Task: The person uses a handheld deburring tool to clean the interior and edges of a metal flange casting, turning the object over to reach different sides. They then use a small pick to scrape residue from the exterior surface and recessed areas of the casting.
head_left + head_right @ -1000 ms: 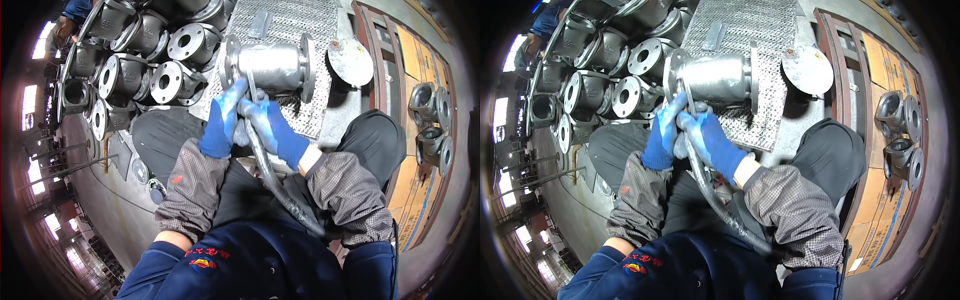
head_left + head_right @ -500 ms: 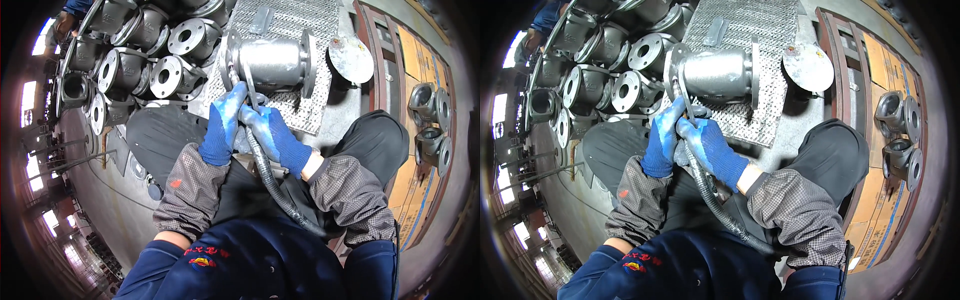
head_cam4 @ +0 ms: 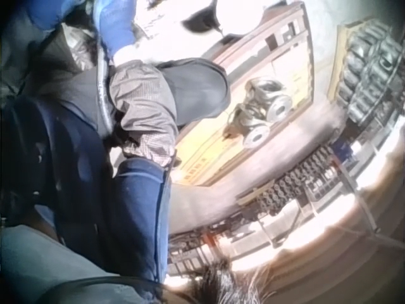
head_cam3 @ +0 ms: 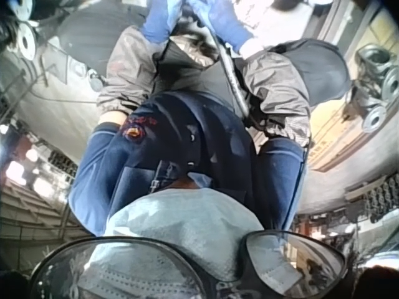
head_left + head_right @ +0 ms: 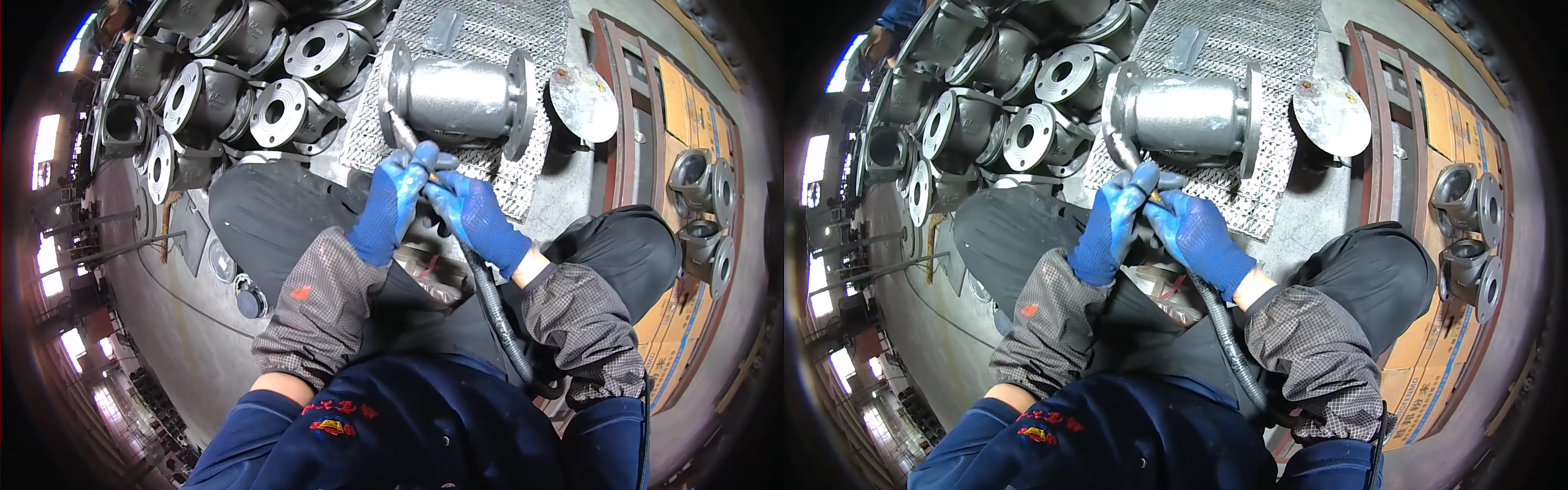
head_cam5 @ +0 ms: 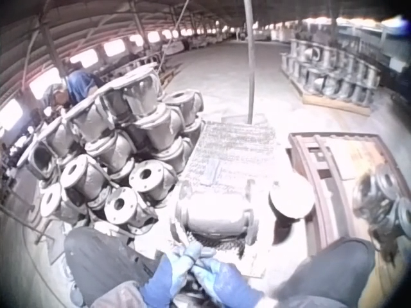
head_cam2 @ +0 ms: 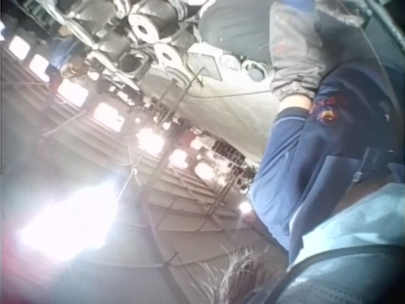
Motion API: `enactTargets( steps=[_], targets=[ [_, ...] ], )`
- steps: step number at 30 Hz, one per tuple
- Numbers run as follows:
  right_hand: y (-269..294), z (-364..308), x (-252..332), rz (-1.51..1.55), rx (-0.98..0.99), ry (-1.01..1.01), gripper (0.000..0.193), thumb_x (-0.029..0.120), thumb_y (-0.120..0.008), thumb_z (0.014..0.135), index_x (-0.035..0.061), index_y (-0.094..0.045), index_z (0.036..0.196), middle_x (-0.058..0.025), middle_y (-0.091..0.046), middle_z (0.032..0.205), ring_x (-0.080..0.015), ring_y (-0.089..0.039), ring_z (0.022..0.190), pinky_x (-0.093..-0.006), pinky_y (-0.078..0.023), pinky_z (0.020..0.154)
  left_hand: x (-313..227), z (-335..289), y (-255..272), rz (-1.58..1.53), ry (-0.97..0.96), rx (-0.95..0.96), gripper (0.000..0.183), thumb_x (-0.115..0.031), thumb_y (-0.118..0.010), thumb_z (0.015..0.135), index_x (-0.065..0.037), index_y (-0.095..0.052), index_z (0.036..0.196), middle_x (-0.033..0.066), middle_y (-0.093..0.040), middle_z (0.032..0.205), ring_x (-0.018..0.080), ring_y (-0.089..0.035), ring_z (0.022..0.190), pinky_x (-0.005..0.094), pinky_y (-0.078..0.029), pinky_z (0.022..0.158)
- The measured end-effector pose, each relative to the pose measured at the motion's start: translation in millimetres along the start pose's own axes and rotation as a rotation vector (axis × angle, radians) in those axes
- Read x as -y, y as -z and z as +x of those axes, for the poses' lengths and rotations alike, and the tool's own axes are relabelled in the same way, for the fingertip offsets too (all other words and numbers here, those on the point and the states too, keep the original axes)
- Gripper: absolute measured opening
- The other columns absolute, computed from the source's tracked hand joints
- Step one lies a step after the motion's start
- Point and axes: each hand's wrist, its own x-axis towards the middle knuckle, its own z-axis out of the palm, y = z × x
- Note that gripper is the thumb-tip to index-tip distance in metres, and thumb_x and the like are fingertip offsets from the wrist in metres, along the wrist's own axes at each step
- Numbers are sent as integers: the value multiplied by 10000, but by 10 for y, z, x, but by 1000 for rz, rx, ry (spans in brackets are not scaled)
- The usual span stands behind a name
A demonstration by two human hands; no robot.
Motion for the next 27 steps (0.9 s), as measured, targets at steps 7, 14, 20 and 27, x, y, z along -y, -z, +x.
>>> enactTargets(
  steps=[7, 14, 20, 27],
  targets=[
    [35, -21, 82, -11, 56, -53, 270, 166, -580, 926, -6, -635, 1126, -51, -636, 737, -85, -580, 608, -269, -481, 531, 159, 78, -1, -89, -141, -12, 418, -361, -519, 976, 34, -648, 1024, 86, -664, 778, 101, -605, 584, 200, -465, 473],
    [19, 38, -8, -27, 52, 24, 268, 186, -565, 943, -20, -623, 1104, -36, -630, 738, -60, -564, 598, -226, -468, 515, 143, 89, -23, -39, -117, -89, 420, -366, -513, 974, 30, -648, 1009, 93, -675, 816, 92, -605, 585, 202, -448, 429],
    [83, 66, 215, 178, 91, -193, 261, 189, -549, 948, -38, -618, 1057, -48, -629, 751, -85, -588, 587, -231, -480, 504, 103, 175, 11, 32, -54, -2, 463, -354, -469, 974, 70, -591, 1115, 146, -661, 1056, 158, -635, 879, 259, -521, 765],
    [315, 76, 424, 397, 318, -255, 434, 379, -483, 975, -29, -614, 1044, -76, -654, 819, -122, -640, 620, -230, -513, 526, -169, 69, 40, -87, -40, 162, 403, -267, -403, 1001, 56, -564, 1182, 145, -639, 1114, 208, -637, 966, 293, -512, 863]
  ],
)
